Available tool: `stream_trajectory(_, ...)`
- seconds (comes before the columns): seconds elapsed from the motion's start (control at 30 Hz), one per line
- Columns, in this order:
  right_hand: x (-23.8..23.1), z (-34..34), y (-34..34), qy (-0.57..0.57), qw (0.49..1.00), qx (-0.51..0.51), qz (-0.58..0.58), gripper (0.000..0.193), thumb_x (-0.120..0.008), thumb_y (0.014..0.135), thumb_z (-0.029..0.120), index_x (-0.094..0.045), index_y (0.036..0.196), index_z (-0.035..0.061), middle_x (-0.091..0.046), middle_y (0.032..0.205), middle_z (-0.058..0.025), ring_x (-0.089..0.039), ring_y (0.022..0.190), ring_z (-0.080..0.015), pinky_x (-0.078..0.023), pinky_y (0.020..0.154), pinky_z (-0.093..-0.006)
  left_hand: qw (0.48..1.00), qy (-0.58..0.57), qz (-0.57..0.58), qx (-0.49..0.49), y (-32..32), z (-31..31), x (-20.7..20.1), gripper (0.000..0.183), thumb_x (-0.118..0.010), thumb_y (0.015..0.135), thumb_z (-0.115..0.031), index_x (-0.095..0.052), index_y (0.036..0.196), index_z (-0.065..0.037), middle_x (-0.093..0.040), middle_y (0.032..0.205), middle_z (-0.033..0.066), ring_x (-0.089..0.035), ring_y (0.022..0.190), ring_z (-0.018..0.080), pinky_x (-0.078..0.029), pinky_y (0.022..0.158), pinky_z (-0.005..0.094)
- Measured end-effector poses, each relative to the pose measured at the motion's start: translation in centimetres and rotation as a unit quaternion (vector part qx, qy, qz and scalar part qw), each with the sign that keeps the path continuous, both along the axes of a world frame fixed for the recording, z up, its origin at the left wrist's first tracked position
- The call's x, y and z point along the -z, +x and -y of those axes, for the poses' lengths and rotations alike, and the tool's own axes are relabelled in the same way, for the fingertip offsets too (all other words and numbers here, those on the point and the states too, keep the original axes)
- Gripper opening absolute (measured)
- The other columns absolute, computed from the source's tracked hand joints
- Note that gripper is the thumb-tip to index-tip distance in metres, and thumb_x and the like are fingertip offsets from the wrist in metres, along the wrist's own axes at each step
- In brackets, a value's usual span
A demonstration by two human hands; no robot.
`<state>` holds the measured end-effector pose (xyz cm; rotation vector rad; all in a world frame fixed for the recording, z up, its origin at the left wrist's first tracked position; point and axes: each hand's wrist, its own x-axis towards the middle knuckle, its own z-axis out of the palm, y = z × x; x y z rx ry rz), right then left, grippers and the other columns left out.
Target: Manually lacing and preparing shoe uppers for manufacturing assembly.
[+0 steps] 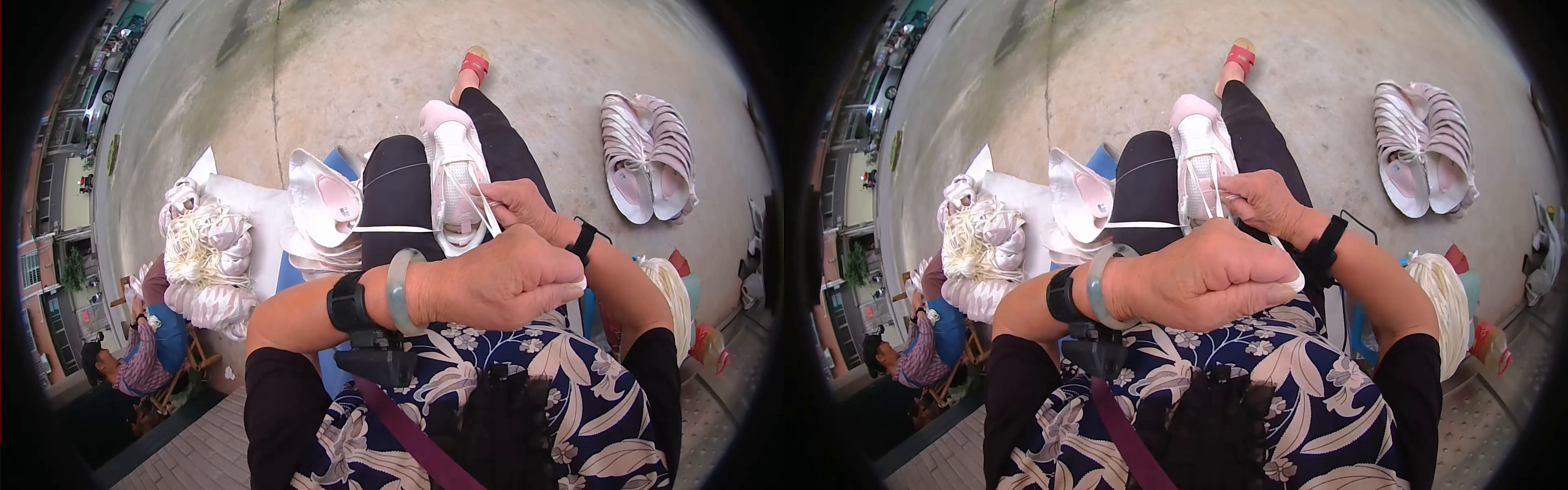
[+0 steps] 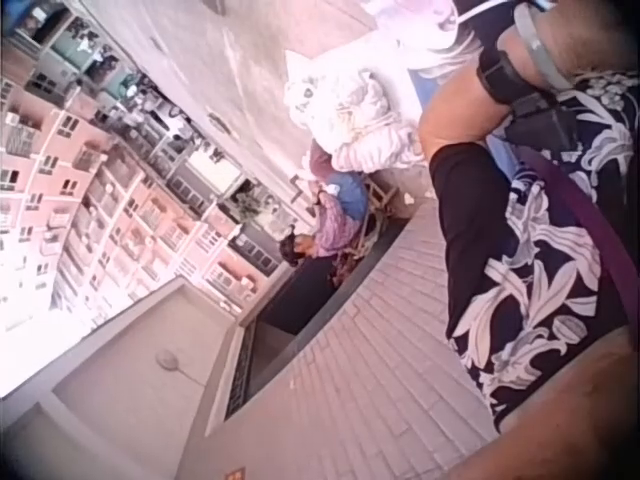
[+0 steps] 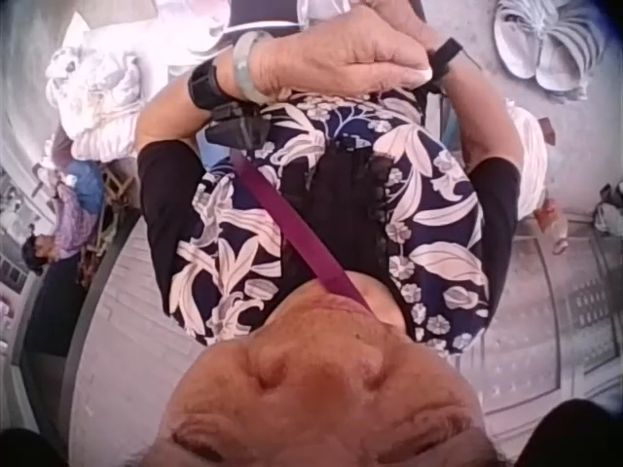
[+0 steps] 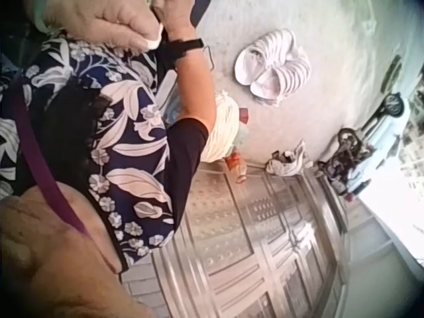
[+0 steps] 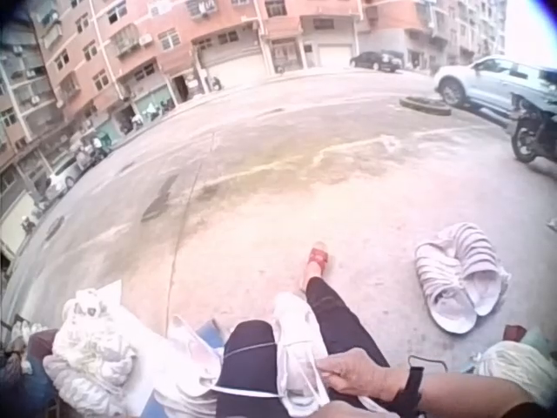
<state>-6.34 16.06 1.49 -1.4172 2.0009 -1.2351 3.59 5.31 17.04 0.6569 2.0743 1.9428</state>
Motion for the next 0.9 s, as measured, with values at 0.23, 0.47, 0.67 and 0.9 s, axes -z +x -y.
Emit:
stream_trajectory(0.23,0.4,2.3,1.8,0.01,0.999,0.038,-0.001,0.032,-0.06,0.08,0.01,-0.057,0.112,0.0116,-0.061,0.075,-0.0149,-0.061,0.065,-0.0302,-0.049,0.057,-0.0329,0.999,0.029,-0.019,0.008,0.6,-1.5,1.2,0.019,-0.05,0.084,-0.01,-0.044,0.069,0.0,-0.044,0.061,0.0162,-0.044,0.056,0.0349,-0.037,0.052,0.0357)
stream_trajectory(0.47,1.8,2.1,2.6,-0.016,0.994,0.057,0.097,0.045,-0.06,0.081,0.003,-0.051,0.124,0.014,-0.052,0.065,-0.0082,-0.052,0.055,-0.0188,-0.044,0.055,-0.0254,0.994,0.05,-0.081,-0.056,1.0,-1.2,1.1,0.018,-0.053,0.081,-0.008,-0.046,0.066,0.0,-0.046,0.059,0.018,-0.049,0.057,0.0373,-0.039,0.053,0.0384)
stream_trajectory(0.67,0.3,2.7,2.5,0.111,0.988,0.037,0.105,0.041,-0.053,0.089,0.01,-0.043,0.129,0.0063,-0.059,0.108,-0.013,-0.054,0.093,-0.0122,-0.041,0.084,-0.0245,0.989,0.088,-0.094,-0.077,1.3,-1.6,2.1,0.019,-0.054,0.078,-0.008,-0.046,0.063,0.0,-0.045,0.056,0.0189,-0.048,0.056,0.0386,-0.038,0.052,0.0403)
stream_trajectory(0.9,0.7,2.4,3.1,0.008,0.998,0.044,0.039,0.046,-0.061,0.078,-0.001,-0.054,0.121,0.0153,-0.053,0.068,-0.0085,-0.052,0.057,-0.0169,-0.043,0.055,-0.0243,0.983,0.078,-0.133,-0.098,1.4,-1.2,1.8,0.02,-0.054,0.079,-0.009,-0.046,0.063,0.0,-0.046,0.057,0.0189,-0.048,0.056,0.0384,-0.037,0.051,0.0402)
